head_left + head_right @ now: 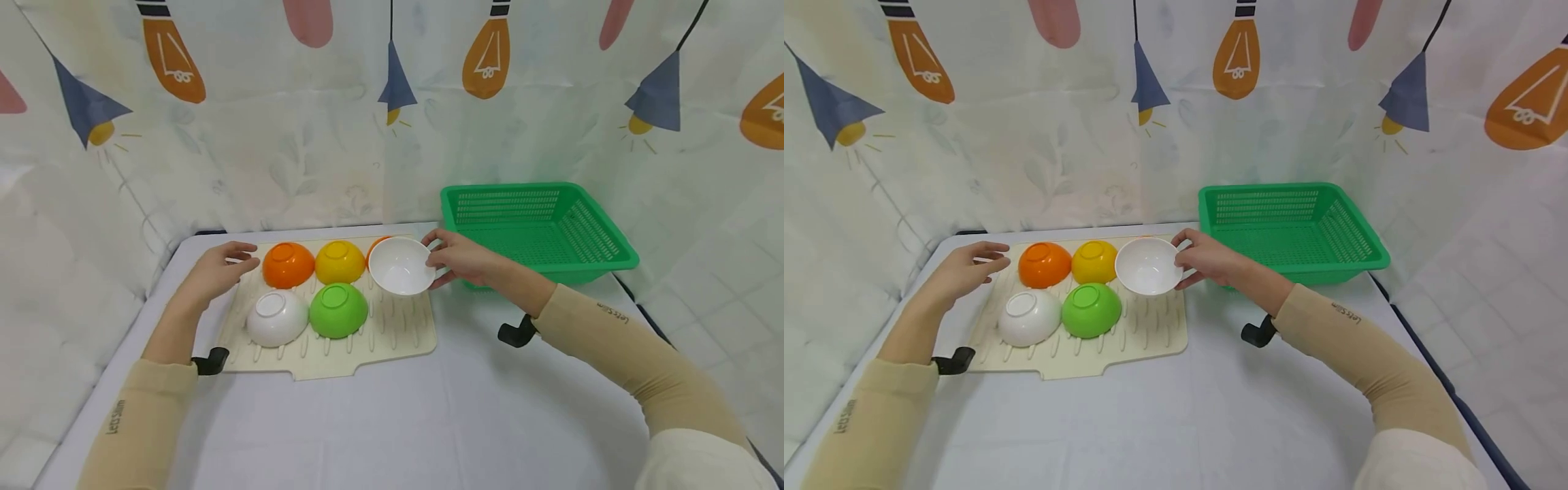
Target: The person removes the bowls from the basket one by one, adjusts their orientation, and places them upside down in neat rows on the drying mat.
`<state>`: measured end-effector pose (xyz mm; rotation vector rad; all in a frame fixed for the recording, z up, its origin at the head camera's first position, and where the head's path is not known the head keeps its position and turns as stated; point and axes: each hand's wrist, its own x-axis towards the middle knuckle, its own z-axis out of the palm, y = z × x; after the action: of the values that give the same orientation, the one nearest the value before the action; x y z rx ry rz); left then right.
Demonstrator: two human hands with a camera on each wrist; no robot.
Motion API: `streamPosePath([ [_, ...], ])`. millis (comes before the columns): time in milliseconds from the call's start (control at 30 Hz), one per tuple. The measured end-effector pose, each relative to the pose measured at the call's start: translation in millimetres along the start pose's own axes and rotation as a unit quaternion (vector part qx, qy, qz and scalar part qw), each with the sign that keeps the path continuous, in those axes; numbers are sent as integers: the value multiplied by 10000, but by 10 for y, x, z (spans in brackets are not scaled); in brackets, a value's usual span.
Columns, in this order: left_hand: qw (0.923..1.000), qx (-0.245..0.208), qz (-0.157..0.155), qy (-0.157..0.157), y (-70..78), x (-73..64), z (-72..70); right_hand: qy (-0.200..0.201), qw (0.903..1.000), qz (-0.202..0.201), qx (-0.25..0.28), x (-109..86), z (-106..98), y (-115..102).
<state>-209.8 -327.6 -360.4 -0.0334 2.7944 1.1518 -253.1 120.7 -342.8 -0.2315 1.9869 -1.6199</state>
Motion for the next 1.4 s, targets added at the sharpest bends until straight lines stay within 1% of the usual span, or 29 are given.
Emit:
streamPosePath([
  [100,9995,-217,159,-191,268,-13,73,40,10000,-4,-1,-2,-7,-4],
  [200,9977,-469,268,-416,478,-24,175,54,10000,-18,-27,-6,-9,-9],
  [300,9956,-554,435,-621,655,-44,305,62,10000,-20,-5,-5,-13,-10],
  [433,9918,-671,648,-878,875,-77,526,65,10000,-37,33,-1,-18,-4],
  [533,9844,-1146,696,-1139,1015,-90,702,71,10000,-49,13,-3,-19,3],
  [633,9699,-1829,709,-1445,1120,-97,857,82,10000,-25,11,1,-10,18],
  [700,9582,-2233,737,-1627,1163,-97,944,85,10000,6,20,7,3,27],
  [767,9461,-2617,666,-1790,1188,-91,1018,79,10000,37,35,9,16,35],
  [933,9255,-3156,302,-2073,1204,-57,1147,68,10000,52,38,6,34,41],
  [1067,9064,-3572,64,-2253,1203,-50,1201,62,10000,44,24,-7,46,43],
  [1167,8914,-3898,-79,-2310,1200,-54,1219,53,10000,50,58,-16,56,50],
  [1267,8819,-4092,-175,-2335,1188,-49,1232,33,9999,44,99,-22,65,61],
  [1333,8767,-4185,-204,-2363,1177,-40,1240,21,9999,38,100,-27,72,69],
  [1400,8731,-4243,-225,-2392,1165,-28,1246,-14,9999,28,112,-32,78,76],
])
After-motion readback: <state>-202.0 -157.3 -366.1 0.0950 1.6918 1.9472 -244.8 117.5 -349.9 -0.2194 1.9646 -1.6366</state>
